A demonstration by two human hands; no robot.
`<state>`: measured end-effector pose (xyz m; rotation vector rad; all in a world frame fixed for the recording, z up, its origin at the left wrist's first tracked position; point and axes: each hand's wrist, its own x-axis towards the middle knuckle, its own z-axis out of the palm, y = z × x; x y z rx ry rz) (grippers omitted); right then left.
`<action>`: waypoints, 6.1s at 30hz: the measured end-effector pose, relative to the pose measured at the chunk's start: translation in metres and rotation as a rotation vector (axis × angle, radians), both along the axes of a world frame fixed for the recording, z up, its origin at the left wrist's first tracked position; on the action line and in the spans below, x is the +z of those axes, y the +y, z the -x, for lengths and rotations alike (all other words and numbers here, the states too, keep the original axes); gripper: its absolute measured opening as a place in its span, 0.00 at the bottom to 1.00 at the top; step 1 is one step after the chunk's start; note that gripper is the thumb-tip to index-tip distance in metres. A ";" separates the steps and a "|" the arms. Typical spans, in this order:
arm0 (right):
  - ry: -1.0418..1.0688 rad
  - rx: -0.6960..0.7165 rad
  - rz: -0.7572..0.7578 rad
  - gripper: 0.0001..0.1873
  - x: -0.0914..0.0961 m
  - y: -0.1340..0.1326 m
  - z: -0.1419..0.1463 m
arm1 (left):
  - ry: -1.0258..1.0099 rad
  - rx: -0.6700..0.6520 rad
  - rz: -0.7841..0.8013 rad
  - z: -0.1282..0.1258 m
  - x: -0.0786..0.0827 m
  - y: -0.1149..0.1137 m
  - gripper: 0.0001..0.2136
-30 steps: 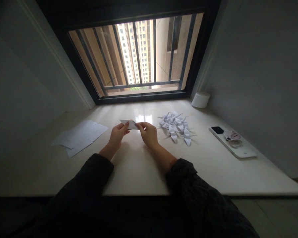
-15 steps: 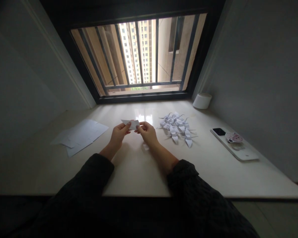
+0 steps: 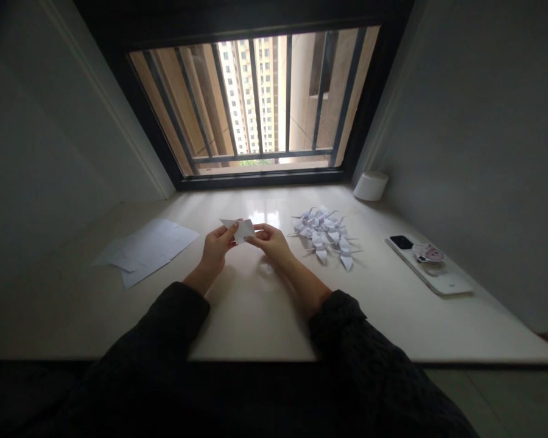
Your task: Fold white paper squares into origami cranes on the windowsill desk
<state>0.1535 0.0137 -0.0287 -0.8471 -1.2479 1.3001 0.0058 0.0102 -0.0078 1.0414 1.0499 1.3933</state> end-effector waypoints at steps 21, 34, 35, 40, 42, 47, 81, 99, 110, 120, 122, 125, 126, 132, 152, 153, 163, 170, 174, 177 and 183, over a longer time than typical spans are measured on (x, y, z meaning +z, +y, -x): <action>-0.086 -0.193 0.039 0.19 0.006 -0.003 -0.001 | 0.134 -0.192 -0.177 0.002 0.007 -0.001 0.28; -0.113 -0.144 -0.052 0.19 0.004 -0.003 0.000 | 0.078 -0.325 -0.215 0.004 0.011 0.000 0.29; -0.124 -0.146 -0.062 0.18 0.003 -0.002 0.000 | 0.083 -0.314 -0.208 0.004 0.012 -0.001 0.28; -0.233 -0.210 -0.122 0.15 0.003 -0.002 -0.002 | 0.129 -0.260 -0.234 0.002 0.012 -0.002 0.27; -0.306 -0.274 -0.151 0.14 0.005 -0.003 -0.003 | 0.178 -0.223 -0.272 0.002 0.012 -0.001 0.27; -0.361 -0.373 -0.169 0.15 0.010 -0.004 -0.006 | 0.253 -0.169 -0.317 0.003 0.013 -0.001 0.27; -0.721 -0.572 -0.785 0.11 0.028 -0.022 -0.012 | 0.230 -0.317 -0.128 0.004 0.014 -0.001 0.20; -0.688 -0.627 -0.852 0.09 0.024 -0.020 -0.013 | 0.121 -0.292 -0.108 0.003 0.017 -0.006 0.24; -0.641 -0.472 -0.872 0.15 0.022 -0.023 -0.008 | 0.093 -0.217 -0.025 0.001 0.019 -0.008 0.24; -0.850 -0.538 -0.921 0.11 0.018 -0.018 -0.012 | 0.171 -0.207 -0.051 0.001 0.004 -0.003 0.23; -0.861 -0.560 -0.931 0.10 0.018 -0.018 -0.012 | 0.134 -0.232 -0.015 0.000 0.004 -0.003 0.24; -0.837 -0.595 -0.940 0.09 0.019 -0.019 -0.012 | 0.078 -0.309 0.030 -0.001 0.007 -0.004 0.24; -0.826 -0.607 -0.942 0.09 0.019 -0.019 -0.012 | 0.077 -0.337 0.034 -0.001 0.009 -0.005 0.23; -0.849 -0.620 -0.940 0.10 0.015 -0.016 -0.015 | 0.148 -0.389 0.010 -0.002 0.014 -0.009 0.19; -0.833 -0.645 -0.895 0.06 0.017 -0.017 -0.015 | 0.087 -0.424 -0.004 -0.002 0.016 -0.011 0.28; -0.830 -0.647 -0.886 0.07 0.017 -0.017 -0.015 | 0.092 -0.430 -0.012 -0.002 0.016 -0.011 0.30; -0.835 -0.578 -0.790 0.13 0.018 -0.014 -0.016 | 0.219 -0.404 -0.097 0.002 0.009 -0.001 0.31; -0.698 -0.533 -0.718 0.10 0.019 -0.012 -0.020 | 0.263 -0.338 -0.118 0.012 0.012 0.006 0.29; -0.636 -0.521 -0.611 0.09 0.014 -0.009 -0.021 | 0.258 -0.335 -0.124 0.015 0.010 0.009 0.30; -0.602 -0.524 -0.528 0.09 0.011 -0.008 -0.021 | 0.262 -0.317 -0.153 0.016 0.007 0.011 0.30; -0.596 -0.457 -0.589 0.11 0.017 -0.011 -0.018 | 0.280 -0.284 -0.186 0.016 0.005 0.012 0.26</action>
